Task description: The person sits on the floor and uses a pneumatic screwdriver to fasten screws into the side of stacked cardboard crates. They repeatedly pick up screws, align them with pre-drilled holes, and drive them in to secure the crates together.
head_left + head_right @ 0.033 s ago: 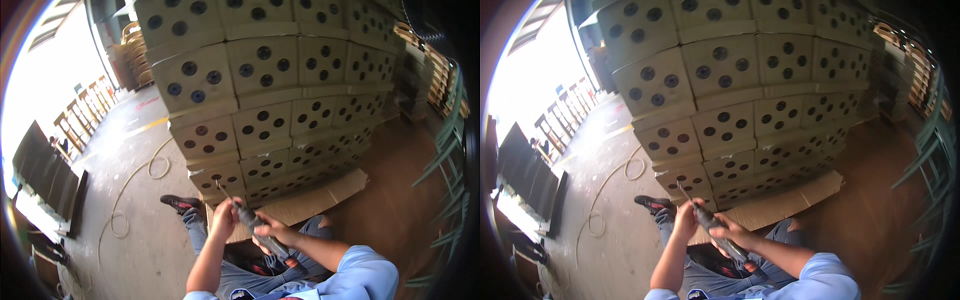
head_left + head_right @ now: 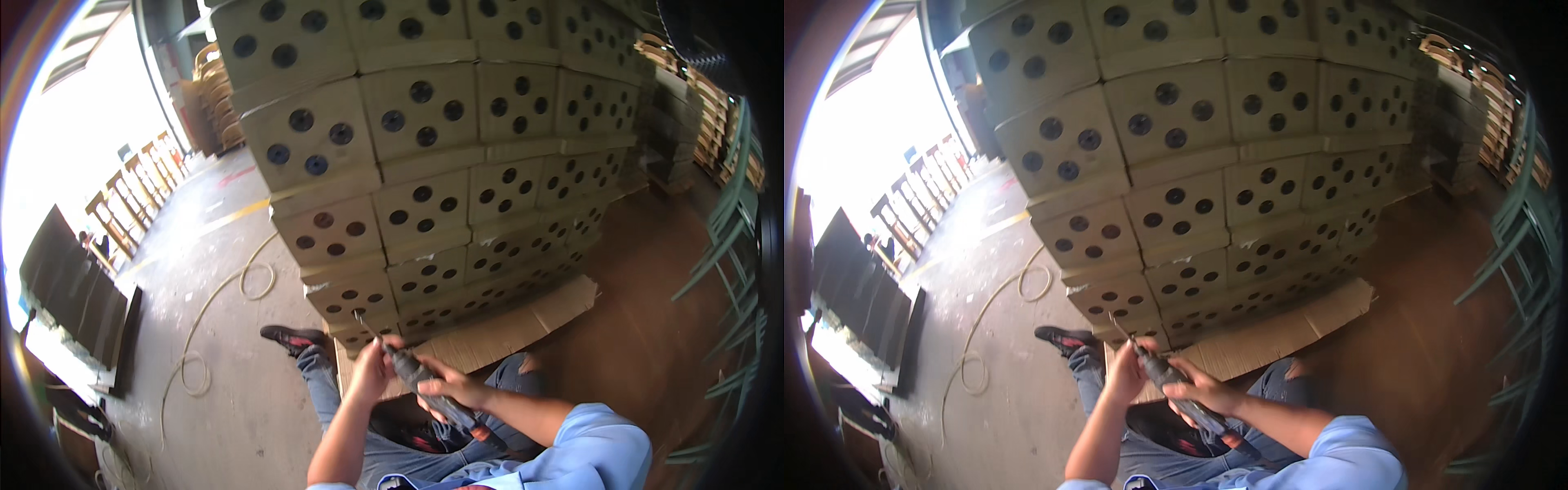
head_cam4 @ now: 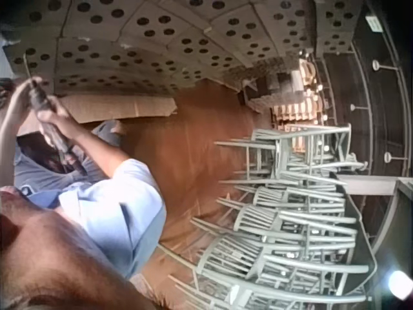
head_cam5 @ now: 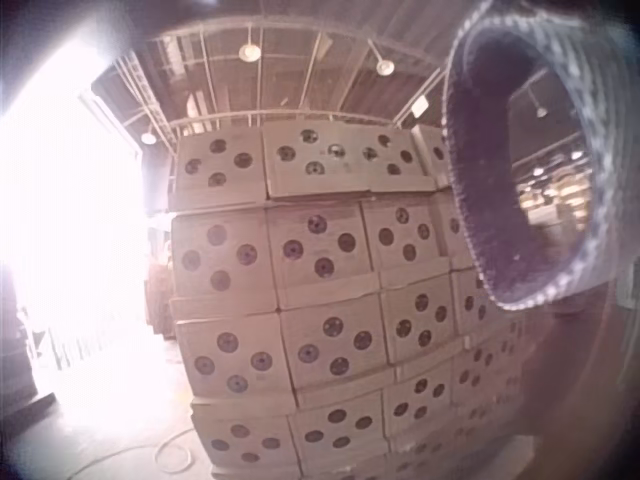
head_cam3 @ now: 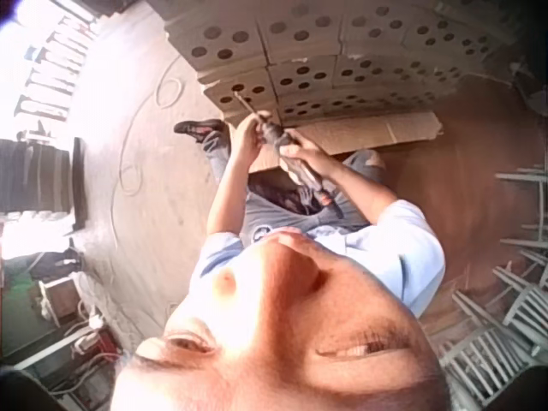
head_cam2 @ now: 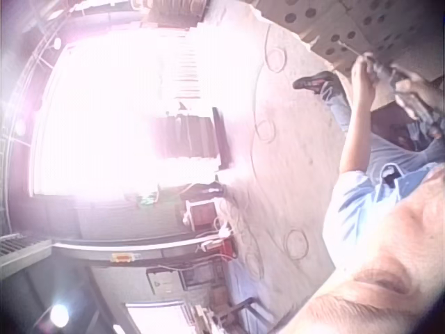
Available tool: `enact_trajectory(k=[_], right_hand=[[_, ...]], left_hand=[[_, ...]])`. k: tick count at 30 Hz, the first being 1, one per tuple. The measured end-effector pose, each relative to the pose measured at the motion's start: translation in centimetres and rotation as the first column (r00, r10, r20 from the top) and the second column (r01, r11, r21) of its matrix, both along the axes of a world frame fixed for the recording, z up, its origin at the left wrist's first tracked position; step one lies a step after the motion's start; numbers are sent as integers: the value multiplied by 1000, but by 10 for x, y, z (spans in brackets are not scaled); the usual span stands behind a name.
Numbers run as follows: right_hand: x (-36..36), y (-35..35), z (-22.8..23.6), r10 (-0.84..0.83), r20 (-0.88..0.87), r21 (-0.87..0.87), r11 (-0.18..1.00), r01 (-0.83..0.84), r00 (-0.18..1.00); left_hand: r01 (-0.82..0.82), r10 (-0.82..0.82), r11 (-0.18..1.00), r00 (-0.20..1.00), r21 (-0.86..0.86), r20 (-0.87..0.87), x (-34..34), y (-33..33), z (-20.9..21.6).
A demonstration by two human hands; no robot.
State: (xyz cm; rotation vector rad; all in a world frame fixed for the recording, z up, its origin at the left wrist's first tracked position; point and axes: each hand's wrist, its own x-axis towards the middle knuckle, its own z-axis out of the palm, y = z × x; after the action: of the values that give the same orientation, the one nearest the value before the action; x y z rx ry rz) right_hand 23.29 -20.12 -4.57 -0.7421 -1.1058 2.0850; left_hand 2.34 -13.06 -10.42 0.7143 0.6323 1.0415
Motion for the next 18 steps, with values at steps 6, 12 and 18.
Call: enact_trajectory(k=[6,12,18], right_hand=[[46,-31,-80,9,249,-5,1000,-7,968],[57,-54,-116,73,585,202,951,-233,808],[213,45,-101,-803,528,768,590,247,275]], left_hand=[[422,-434,855,900,-301,30,25,-68,-97],[449,-486,752,872,-483,54,49,-103,-124],[290,-424,624,906,-725,-2,66,-130,-149]])
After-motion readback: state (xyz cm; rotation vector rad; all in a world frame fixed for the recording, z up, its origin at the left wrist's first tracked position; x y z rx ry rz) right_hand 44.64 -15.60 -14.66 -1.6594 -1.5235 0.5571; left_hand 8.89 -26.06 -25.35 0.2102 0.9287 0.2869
